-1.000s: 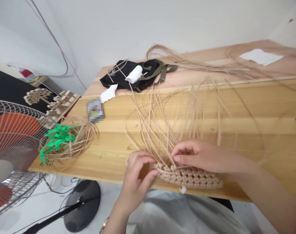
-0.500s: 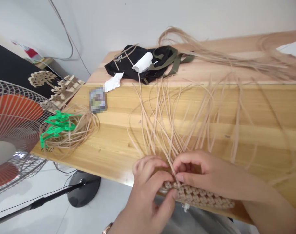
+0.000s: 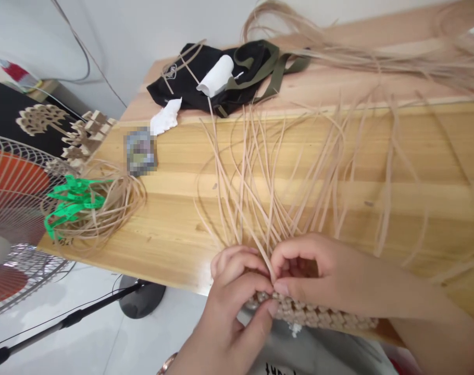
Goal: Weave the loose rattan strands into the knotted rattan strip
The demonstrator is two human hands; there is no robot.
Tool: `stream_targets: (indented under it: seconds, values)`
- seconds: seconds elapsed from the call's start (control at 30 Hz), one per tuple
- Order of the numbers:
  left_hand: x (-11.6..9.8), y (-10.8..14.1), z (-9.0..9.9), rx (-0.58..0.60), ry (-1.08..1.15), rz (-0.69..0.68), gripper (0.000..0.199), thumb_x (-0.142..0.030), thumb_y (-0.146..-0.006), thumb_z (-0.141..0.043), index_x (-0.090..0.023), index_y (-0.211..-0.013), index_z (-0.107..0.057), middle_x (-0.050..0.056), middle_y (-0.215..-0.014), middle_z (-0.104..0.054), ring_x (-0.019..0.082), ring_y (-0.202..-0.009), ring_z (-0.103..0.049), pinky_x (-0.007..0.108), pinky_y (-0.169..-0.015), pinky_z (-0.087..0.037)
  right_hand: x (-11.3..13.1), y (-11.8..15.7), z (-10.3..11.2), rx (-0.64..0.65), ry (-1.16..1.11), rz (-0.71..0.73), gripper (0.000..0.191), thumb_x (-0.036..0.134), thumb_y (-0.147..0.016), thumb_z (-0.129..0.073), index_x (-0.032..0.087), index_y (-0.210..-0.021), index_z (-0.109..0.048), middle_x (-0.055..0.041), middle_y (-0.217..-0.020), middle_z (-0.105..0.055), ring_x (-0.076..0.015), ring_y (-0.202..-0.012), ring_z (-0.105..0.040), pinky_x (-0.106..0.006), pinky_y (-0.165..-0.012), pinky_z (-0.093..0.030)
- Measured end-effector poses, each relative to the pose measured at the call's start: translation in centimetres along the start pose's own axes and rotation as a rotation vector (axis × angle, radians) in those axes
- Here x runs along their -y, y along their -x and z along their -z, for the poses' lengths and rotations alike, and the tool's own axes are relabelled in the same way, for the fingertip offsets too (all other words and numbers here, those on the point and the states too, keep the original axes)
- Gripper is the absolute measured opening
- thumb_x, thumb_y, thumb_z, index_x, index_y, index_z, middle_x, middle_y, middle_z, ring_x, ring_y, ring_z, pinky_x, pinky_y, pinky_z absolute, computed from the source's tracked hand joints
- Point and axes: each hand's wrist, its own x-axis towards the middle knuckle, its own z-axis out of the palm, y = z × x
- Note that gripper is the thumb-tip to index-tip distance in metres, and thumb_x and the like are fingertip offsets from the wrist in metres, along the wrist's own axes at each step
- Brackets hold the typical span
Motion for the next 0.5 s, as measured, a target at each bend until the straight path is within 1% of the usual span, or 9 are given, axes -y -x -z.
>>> stream_targets:
  seconds: [0.17,0.33,0.4,0.5]
  values:
    - [0.14,-0.12,-0.23,-0.036,0.041,0.003,0.015,-0.009,-0.084,-0.055,-0.023,-0.089,-0.057,0.004,-0.099,-0.055,0.022,-0.106,-0.049,0.041,-0.095,-0.039,-0.16,-0.24,-0.33,-0.024,-0.035,0.018,0.011,0.025,-0.08,-0.061,0.018,-0.072,-0.059,0.0058,-0.06,-0.049,-0.0093,-0.057,-0.044,-0.021,-0.049,-0.034]
    - [0.18,-0.19,-0.22,-0.046,0.054,0.012,0.015,-0.011,-0.085,-0.055,-0.024,-0.09,-0.059,0.004,-0.098,-0.057,0.022,-0.105,-0.05,0.041,-0.094,-0.041,-0.2,-0.18,-0.65,-0.079,0.025,0.026,0.011,0.025,-0.08,-0.06,0.019,-0.071,-0.059,0.0057,-0.059,-0.05,-0.0098,-0.056,-0.044,-0.022,-0.05,-0.033]
    - [0.15,-0.31,-0.01,-0.037,0.045,0.015,0.013,-0.012,-0.086,-0.055,-0.024,-0.089,-0.06,0.005,-0.097,-0.058,0.023,-0.105,-0.05,0.042,-0.095,-0.04,-0.08,-0.01,-0.76,-0.111,0.082,0.022,0.012,0.026,-0.081,-0.059,0.02,-0.071,-0.059,0.0058,-0.059,-0.049,-0.0102,-0.056,-0.044,-0.023,-0.049,-0.032]
    - [0.22,-0.51,0.5,0.021,0.04,0.002,0.01,-0.014,-0.087,-0.055,-0.023,-0.088,-0.06,0.005,-0.098,-0.058,0.023,-0.106,-0.05,0.041,-0.095,-0.04,0.22,0.46,-0.84,-0.14,0.167,0.02,0.014,0.028,-0.084,-0.055,0.021,-0.073,-0.059,0.0053,-0.06,-0.05,-0.0109,-0.056,-0.045,-0.024,-0.049,-0.031]
